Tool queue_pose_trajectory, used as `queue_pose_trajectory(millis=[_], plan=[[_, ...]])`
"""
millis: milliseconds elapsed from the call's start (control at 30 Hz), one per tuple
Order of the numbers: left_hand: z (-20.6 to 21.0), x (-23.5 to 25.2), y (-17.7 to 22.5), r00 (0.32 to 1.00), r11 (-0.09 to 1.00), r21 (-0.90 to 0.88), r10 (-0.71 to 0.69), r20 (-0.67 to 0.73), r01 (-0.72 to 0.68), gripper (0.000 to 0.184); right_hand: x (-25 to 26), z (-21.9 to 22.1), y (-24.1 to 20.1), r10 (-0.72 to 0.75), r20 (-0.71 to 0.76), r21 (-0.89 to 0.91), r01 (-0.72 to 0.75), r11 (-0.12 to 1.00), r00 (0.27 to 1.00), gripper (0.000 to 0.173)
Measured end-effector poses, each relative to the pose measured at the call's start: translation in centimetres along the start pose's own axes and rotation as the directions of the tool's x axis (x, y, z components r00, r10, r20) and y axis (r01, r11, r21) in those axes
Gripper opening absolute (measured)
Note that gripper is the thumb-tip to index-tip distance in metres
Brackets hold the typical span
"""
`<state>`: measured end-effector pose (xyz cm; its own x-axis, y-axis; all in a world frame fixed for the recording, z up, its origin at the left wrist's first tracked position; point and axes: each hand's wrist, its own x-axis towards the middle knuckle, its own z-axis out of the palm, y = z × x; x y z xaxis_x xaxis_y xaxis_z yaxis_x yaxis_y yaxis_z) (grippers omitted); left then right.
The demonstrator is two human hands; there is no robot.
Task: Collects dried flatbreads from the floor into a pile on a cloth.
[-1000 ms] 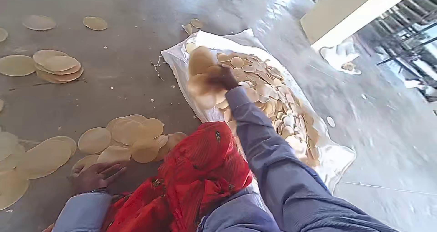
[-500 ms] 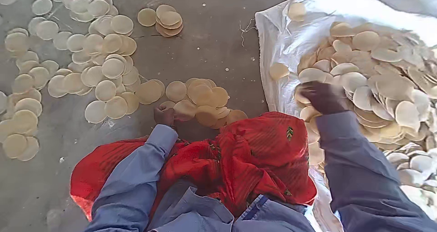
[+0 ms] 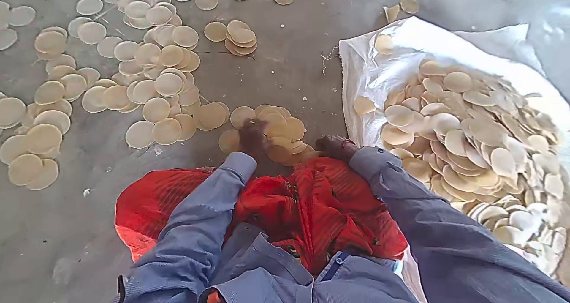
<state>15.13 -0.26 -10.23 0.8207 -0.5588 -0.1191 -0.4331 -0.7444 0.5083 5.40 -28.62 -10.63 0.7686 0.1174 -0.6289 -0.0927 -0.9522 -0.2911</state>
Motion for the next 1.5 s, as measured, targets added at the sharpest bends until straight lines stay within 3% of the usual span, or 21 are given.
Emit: queue_pose_trajectory(millis=[67, 167, 300, 433, 567, 667, 733, 833, 900, 1000, 1067, 1100, 1133, 1167, 1200, 1300, 1333, 1400, 1500], plan=[[2.8, 0.2, 3.0, 0.975, 0.976, 0.039, 0.213, 0.064, -0.216, 0.062, 0.0, 0.7, -0.2, -0.003, -0.016, 0.004, 0.003, 1.0, 1.0, 0.023], [4.4, 0.4, 7.5, 0.926, 0.944, 0.203, 0.182, 0.332, -0.259, 0.064, -0.4, 0.5, -1.1, 0.115, -0.037, -0.001, -0.115, 0.993, 0.993, 0.029], [5.7, 1.1, 8.7, 0.926, 0.912, 0.335, 0.108, 0.362, -0.237, 0.058, -2.1, 0.5, -1.5, 0.201, -0.113, 0.063, -0.194, 0.979, 0.973, 0.036], [6.7, 1.9, 9.3, 0.935, 0.862, 0.477, -0.01, 0.353, -0.171, 0.055, -2.9, -0.6, -2.2, 0.229, -0.095, 0.137, -0.215, 0.967, 0.969, 0.04], [5.8, 3.1, 10.2, 0.896, 0.87, 0.491, -0.182, 0.405, -0.045, 0.042, -2.3, -0.8, -1.4, 0.231, -0.147, 0.195, -0.201, 0.96, 0.962, 0.037], [3.2, 3.8, 10.6, 0.891, 0.903, 0.42, -0.261, 0.372, 0.089, 0.036, -3.4, -1.3, -0.8, 0.264, -0.223, 0.354, -0.174, 0.919, 0.938, 0.037], [0.9, 4.8, 10.7, 0.906, 0.923, 0.309, -0.319, 0.278, 0.23, 0.039, -4.0, -1.6, 0.1, 0.353, -0.248, 0.527, -0.18, 0.831, 0.902, 0.04], [-3.5, 5.0, 11.1, 0.896, 0.9, -0.016, -0.431, 0.106, 0.435, 0.044, -3.5, -1.5, 1.6, 0.518, -0.261, 0.777, -0.142, 0.613, 0.815, 0.038], [-6.1, 4.2, 11.8, 0.883, 0.849, -0.257, -0.466, 0.049, 0.462, 0.047, -2.8, -1.6, 1.7, 0.561, -0.29, 0.833, -0.084, 0.546, 0.776, 0.038], [-7.5, 2.2, 12.7, 0.886, 0.675, -0.608, -0.45, 0.11, 0.418, 0.046, -3.6, -2.4, -0.3, 0.486, -0.34, 0.845, 0.034, 0.534, 0.805, 0.043], [-7.6, 0.6, 13.0, 0.916, 0.583, -0.722, -0.353, 0.188, 0.373, 0.041, -4.3, -2.7, -2.7, 0.431, -0.303, 0.926, 0.155, 0.345, 0.85, 0.038], [-7.5, -0.3, 13.2, 0.926, 0.561, -0.746, -0.314, 0.209, 0.358, 0.04, -4.8, -2.6, -3.8, 0.382, -0.273, 0.955, 0.201, 0.218, 0.883, 0.035], [-7.3, -1.2, 13.7, 0.923, 0.501, -0.787, -0.317, 0.22, 0.36, 0.038, -5.4, -2.5, -5.2, 0.329, -0.241, 0.966, 0.258, -0.006, 0.913, 0.03], [-7.6, -1.9, 14.7, 0.907, 0.438, -0.817, -0.357, 0.225, 0.375, 0.037, -6.1, -2.7, -6.6, 0.289, -0.23, 0.931, 0.297, -0.214, 0.929, 0.03], [-8.4, -2.4, 16.0, 0.882, 0.421, -0.81, -0.41, 0.233, 0.41, 0.038, -6.7, -3.1, -7.4, 0.252, -0.236, 0.88, 0.317, -0.353, 0.938, 0.038], [-7.5, -3.1, 16.4, 0.887, 0.585, -0.7, -0.434, 0.158, 0.41, 0.035, -8.1, -2.6, -7.4, 0.121, -0.294, 0.856, 0.318, -0.408, 0.948, 0.092], [-6.2, -3.0, 16.0, 0.903, 0.662, -0.648, -0.419, 0.096, 0.376, 0.032, -8.4, -2.3, -7.2, 0.119, -0.291, 0.85, 0.313, -0.424, 0.949, 0.1], [-4.7, -3.1, 16.6, 0.931, 0.749, -0.58, -0.363, 0.047, 0.321, 0.032, -9.4, -1.7, -6.7, 0.146, -0.289, 0.842, 0.324, -0.431, 0.946, 0.088], [-4.2, -3.4, 18.7, 0.944, 0.743, -0.597, -0.32, 0.082, 0.304, 0.032, -11.0, -0.8, -5.6, 0.171, -0.315, 0.826, 0.358, -0.435, 0.934, 0.053]])
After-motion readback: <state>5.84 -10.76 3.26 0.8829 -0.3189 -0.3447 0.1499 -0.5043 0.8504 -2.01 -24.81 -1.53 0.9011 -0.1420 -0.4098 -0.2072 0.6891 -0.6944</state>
